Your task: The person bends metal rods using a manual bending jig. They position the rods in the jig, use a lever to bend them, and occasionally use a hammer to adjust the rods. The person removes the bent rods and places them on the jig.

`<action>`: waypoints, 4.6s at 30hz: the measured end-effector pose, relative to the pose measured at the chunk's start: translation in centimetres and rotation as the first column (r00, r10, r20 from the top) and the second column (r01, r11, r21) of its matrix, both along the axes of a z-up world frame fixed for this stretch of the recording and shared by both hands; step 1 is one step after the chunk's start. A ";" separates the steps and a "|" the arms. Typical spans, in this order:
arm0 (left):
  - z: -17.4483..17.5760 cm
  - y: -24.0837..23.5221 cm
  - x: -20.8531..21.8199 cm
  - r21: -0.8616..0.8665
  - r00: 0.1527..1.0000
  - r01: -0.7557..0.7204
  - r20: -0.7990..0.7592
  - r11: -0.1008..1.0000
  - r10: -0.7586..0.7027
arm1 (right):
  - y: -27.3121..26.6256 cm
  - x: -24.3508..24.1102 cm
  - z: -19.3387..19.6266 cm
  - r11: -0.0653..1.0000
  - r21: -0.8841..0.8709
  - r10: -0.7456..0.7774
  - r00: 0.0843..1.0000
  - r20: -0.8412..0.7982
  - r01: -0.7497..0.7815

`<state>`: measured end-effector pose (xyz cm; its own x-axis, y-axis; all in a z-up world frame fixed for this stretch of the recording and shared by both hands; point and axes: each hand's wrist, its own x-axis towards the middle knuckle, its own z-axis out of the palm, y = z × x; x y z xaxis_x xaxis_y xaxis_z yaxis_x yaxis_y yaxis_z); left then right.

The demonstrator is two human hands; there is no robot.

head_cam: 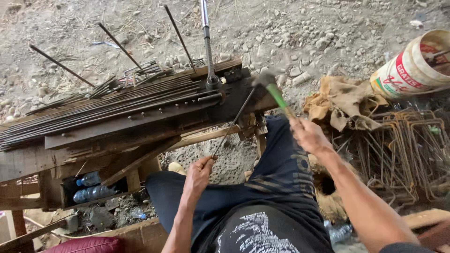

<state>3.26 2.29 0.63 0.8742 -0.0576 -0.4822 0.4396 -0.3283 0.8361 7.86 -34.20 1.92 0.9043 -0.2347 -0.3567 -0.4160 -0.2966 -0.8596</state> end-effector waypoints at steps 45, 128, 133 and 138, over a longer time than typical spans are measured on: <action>3.1 -2.6 -3.0 0.796 0.674 0.574 -0.326 0.191 -0.663 | -0.6 1.4 3.4 0.862 -0.397 0.360 0.932 0.041 -0.315; -5.5 3.1 -5.8 -0.586 0.994 0.052 0.105 0.809 0.012 | 60.5 9.8 0.8 0.180 -0.856 0.981 0.031 0.189 -0.485; -4.2 3.9 -5.2 -0.624 0.998 0.060 0.056 0.779 -0.032 | 56.1 9.8 1.7 0.303 -0.819 0.943 0.027 0.333 -0.487; -3.9 4.1 -4.0 -0.436 0.992 0.122 0.079 0.892 -0.098 | 40.1 11.5 6.7 0.263 -0.537 0.909 0.019 0.416 -0.802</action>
